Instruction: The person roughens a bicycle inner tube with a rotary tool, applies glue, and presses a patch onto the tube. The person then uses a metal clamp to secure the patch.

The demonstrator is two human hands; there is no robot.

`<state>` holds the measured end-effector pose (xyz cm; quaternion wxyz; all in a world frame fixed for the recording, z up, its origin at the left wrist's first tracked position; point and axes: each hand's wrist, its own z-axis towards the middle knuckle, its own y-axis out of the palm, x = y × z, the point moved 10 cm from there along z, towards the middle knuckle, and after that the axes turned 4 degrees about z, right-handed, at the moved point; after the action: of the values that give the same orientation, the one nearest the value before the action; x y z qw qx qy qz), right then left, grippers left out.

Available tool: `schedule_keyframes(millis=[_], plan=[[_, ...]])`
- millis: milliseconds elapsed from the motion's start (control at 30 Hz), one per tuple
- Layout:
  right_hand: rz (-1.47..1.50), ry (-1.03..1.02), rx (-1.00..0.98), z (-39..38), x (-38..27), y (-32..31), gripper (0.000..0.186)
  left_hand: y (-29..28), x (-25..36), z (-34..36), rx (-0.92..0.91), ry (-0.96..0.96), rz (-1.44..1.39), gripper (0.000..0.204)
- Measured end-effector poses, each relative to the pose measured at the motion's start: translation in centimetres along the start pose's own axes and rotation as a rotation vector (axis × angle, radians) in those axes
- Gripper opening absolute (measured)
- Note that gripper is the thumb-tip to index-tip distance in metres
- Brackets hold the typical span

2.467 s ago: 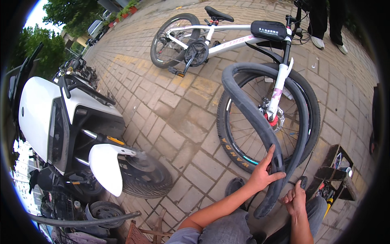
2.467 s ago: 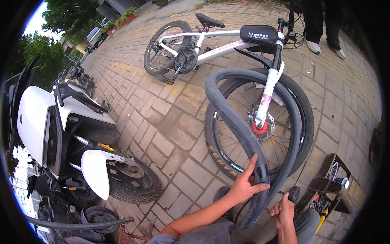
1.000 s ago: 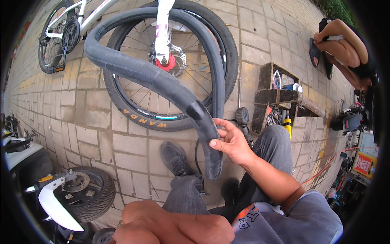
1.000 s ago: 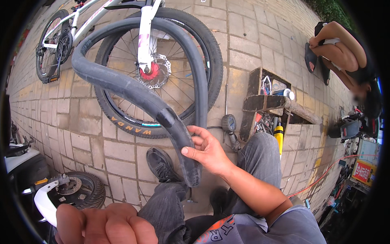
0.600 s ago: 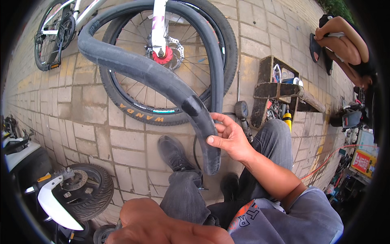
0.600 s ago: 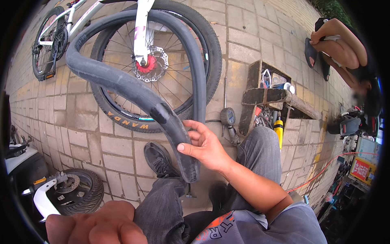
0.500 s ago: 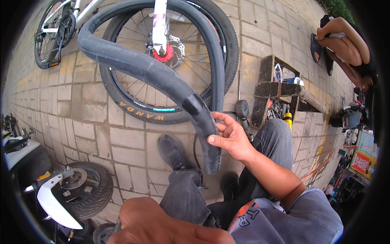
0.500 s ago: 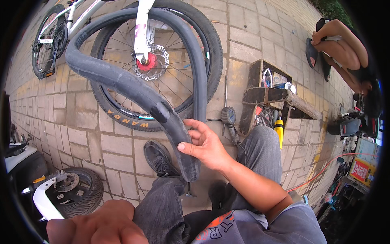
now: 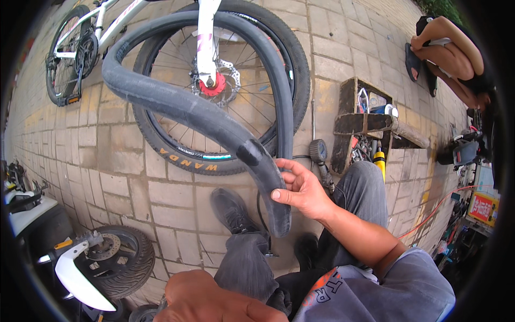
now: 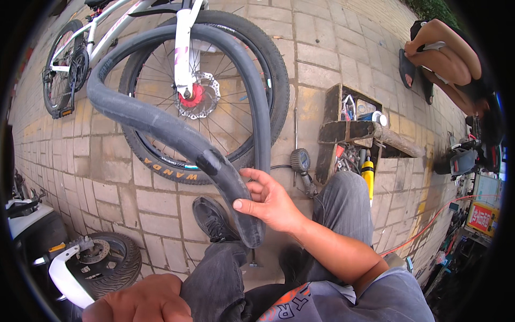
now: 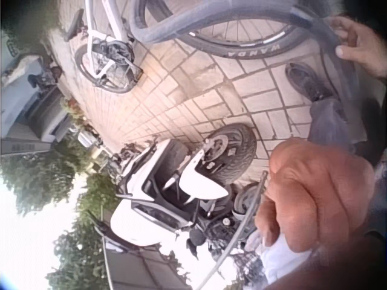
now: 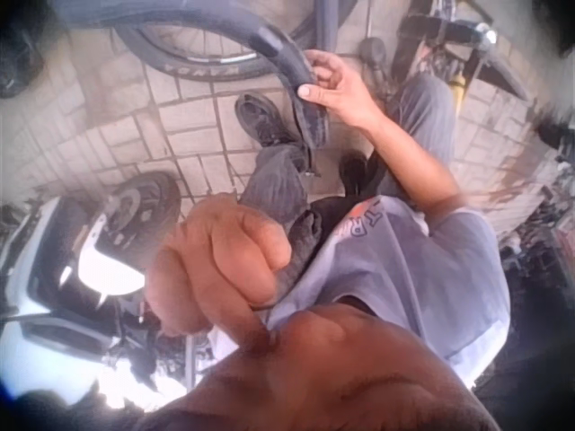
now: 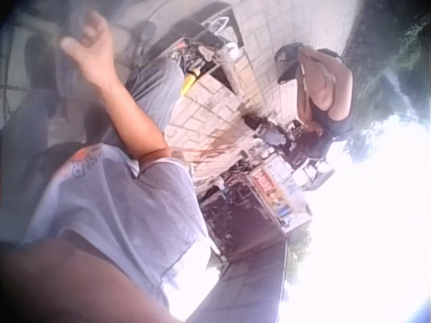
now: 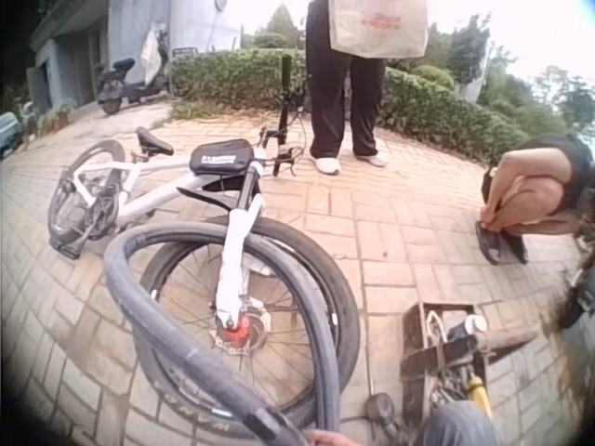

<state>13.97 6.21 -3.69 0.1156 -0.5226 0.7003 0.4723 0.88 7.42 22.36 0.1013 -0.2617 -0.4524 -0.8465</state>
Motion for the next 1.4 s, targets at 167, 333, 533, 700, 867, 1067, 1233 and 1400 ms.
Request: schedule_keyframes(millis=[167,333,533,700,867,1067,1233,1400], plan=[[0.02,0.01,-0.016,0.2,0.2,0.5,0.072,-2.1,1.3,-1.8,-0.184,-0.038,-0.061,0.036],[0.017,-0.02,0.022,0.5,0.1,-1.0,0.065,-14.1,-3.9,-6.6,0.466,-0.553,0.997,0.018],[0.045,-0.042,0.038,0.6,-0.2,-0.4,0.058,-14.4,-10.7,-7.3,0.29,-0.614,1.014,0.018],[0.065,-0.074,0.035,0.1,0.1,-0.3,0.053,-15.6,-11.6,-8.3,0.488,-0.609,0.893,0.027],[-0.157,-0.193,0.204,-1.0,-2.9,-3.3,0.036,-14.0,-9.2,-6.4,0.319,-0.491,1.281,0.029],[-0.175,-0.066,0.257,-1.8,-6.5,-7.7,0.026,-13.1,-11.1,-6.6,0.21,-0.575,1.486,0.04],[0.021,0.049,0.231,-1.7,-6.3,-8.5,0.035,-11.8,-13.0,-5.6,0.078,-0.489,1.601,0.047],[0.073,0.15,0.181,-2.8,-5.1,-8.0,0.047,-10.7,-14.2,-4.5,0.058,-0.335,1.609,0.047]])
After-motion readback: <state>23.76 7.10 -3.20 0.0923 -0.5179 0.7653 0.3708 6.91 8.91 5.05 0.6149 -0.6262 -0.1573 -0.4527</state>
